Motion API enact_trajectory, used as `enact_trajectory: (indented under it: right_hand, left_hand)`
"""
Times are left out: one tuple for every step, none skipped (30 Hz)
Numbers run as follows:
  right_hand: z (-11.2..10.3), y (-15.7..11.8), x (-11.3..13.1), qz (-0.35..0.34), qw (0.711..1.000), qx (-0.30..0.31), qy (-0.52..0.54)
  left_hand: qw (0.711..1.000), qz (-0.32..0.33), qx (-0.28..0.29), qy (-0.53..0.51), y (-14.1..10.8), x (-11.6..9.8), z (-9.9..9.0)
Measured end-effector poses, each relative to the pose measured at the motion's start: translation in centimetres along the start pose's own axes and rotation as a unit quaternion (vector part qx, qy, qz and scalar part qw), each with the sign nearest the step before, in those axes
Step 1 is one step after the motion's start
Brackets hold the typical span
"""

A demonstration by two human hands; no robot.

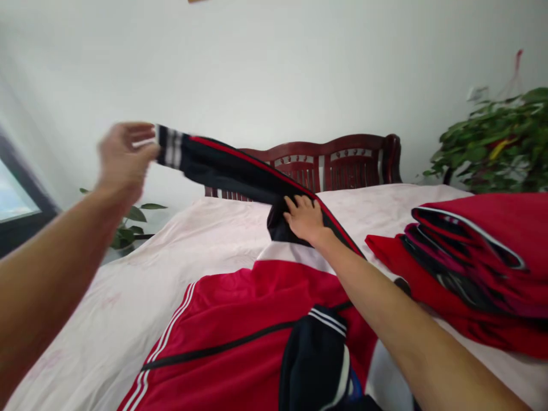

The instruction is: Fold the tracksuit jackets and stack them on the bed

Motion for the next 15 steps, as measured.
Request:
enact_trajectory:
  right_hand:
    - [1.9,0.9,-1.7,0.052,0.996,0.069,-0.01]
    - [3.4,1.0,-2.9,0.07,0.992,0.106,-0.008]
    - [4.8,0.3,-4.0,0.074,0.988,0.136,-0.005]
    - [6.0,-1.1,-4.9,0.065,0.986,0.155,0.0]
    - [7.0,-2.9,-5.7,0.054,0.985,0.166,0.003]
    - [7.7,-5.0,-6.6,0.047,0.983,0.175,0.003]
    - [8.1,-7.1,-7.6,0.048,0.983,0.18,0.0]
    - [8.2,-9.2,-8.7,0.053,0.982,0.178,-0.005]
    - [8.1,-11.0,-9.8,0.064,0.983,0.173,-0.015]
    - [7.8,-12.5,-10.9,0.082,0.982,0.166,-0.029]
    - [7.4,-13.7,-12.1,0.104,0.981,0.159,-0.045]
    - [7.0,-14.6,-13.2,0.129,0.977,0.156,-0.061]
    - [6.8,-15.3,-14.3,0.158,0.972,0.159,-0.072]
    - [6.8,-15.9,-15.4,0.189,0.964,0.168,-0.078]
    - [6.9,-16.3,-16.2,0.214,0.956,0.183,-0.078]
  left_hand:
    - [0.999,-0.036,0.03,0.019,-1.0,0.2,1.6]
    - [0.994,-0.074,0.075,0.037,-2.6,0.6,3.5]
    - [0.984,-0.108,0.13,0.053,-4.9,1.1,5.5]
    - [0.967,-0.135,0.206,0.07,-7.8,1.8,7.8]
    - [0.958,-0.132,0.248,0.065,-10.8,2.0,9.4]
    - [0.949,-0.133,0.279,0.058,-13.8,2.5,10.7]
    - [0.939,-0.143,0.307,0.052,-16.9,3.3,11.8]
    - [0.929,-0.16,0.331,0.049,-19.8,4.2,12.5]
    - [0.919,-0.182,0.347,0.048,-22.4,5.1,13.1]
    - [0.91,-0.205,0.356,0.05,-24.7,6.0,13.4]
    - [0.902,-0.23,0.361,0.052,-26.6,6.9,13.5]
    - [0.896,-0.252,0.362,0.053,-28.1,7.5,13.6]
    - [0.89,-0.271,0.362,0.051,-29.3,7.9,13.7]
    - [0.887,-0.286,0.361,0.046,-30.3,8.0,13.8]
    - [0.884,-0.296,0.359,0.035,-30.9,8.0,14.0]
Point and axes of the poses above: each hand's wrist, its own y-axis towards the middle knuckle, its own z-axis out of the palm, x = y × z, the point moved 8 cm from there along y, towards the middle knuckle, and after that the axes turned 3 degrees about y, right-handed, at the moved point
